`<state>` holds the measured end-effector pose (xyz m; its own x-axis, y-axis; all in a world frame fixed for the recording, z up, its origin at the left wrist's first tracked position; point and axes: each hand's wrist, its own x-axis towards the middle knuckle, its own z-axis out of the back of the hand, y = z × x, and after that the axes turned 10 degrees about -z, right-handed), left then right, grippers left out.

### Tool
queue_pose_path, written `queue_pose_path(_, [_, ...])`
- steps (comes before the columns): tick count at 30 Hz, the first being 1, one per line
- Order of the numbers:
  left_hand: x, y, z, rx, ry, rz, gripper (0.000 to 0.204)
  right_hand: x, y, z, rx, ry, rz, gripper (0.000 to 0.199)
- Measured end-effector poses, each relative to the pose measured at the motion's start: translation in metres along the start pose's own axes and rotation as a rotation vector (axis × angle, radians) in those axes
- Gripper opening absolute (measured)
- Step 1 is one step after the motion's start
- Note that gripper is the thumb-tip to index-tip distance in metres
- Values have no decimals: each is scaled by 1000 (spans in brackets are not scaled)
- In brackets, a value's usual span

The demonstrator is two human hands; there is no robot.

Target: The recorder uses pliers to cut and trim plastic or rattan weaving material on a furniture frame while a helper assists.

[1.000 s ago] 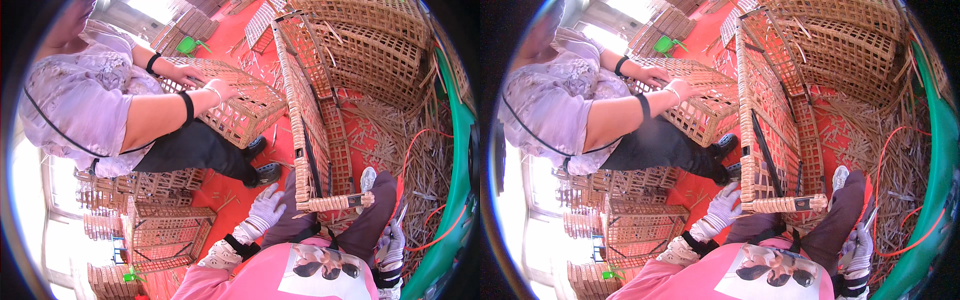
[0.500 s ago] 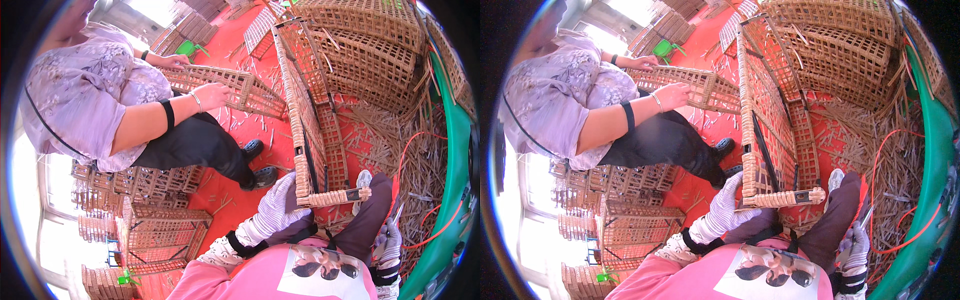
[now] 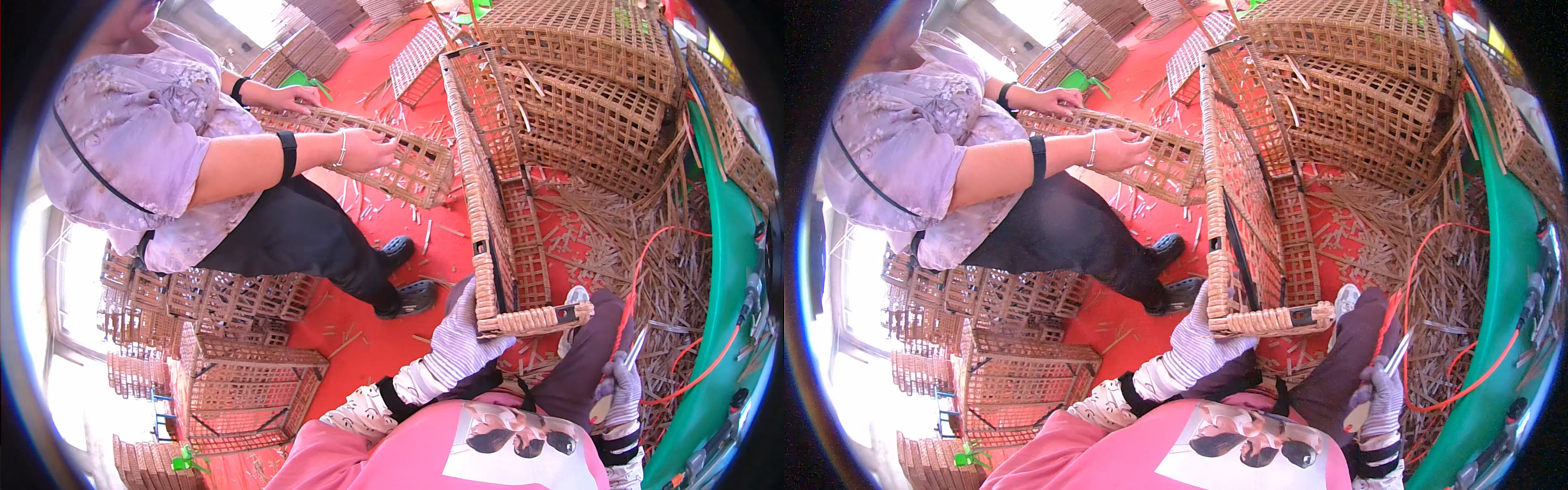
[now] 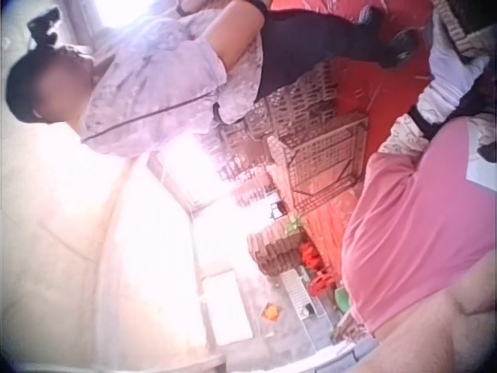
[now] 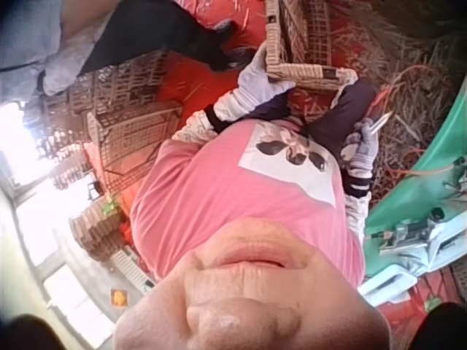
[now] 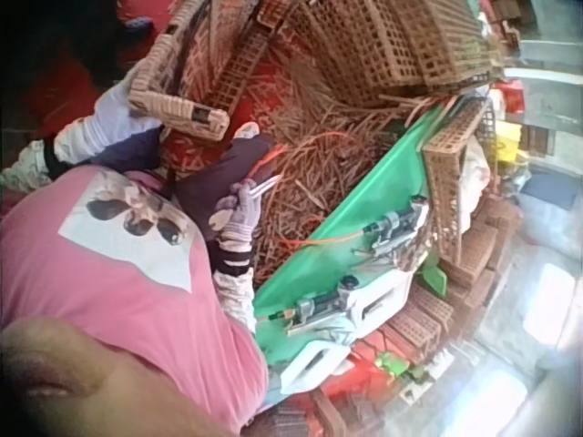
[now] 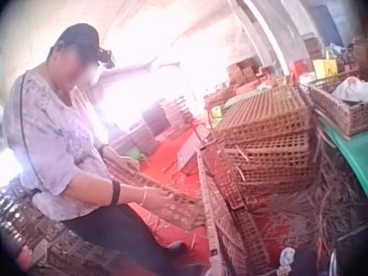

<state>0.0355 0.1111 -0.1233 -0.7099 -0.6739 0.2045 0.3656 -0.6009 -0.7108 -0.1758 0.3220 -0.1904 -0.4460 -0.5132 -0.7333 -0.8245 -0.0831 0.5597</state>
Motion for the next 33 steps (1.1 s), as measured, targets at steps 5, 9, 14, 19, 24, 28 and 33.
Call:
queue_pose_path(5, [2,5,-9,65,-79,-32,100,-7,11,-45,-153,215,137,22])
queue_pose_path(9, [5,0,-11,-34,-127,-44,96,6,4,-70,-195,306,218,27])
queue_pose_path(14, [6,3,-14,22,-91,-76,99,22,0,-86,-149,406,236,31])
queue_pose_path(19, [8,8,-20,-119,-141,-142,99,29,-1,-93,-231,383,212,14])
queue_pose_path(24, [5,15,-15,-97,-100,-68,98,28,-15,-97,-197,390,239,15])
queue_pose_path(28, [-13,37,-26,-278,-135,-88,96,12,-27,-97,-227,367,255,18])
queue_pose_path(33, [-43,5,-4,-171,-93,-165,98,-30,-48,-82,-153,279,232,22])
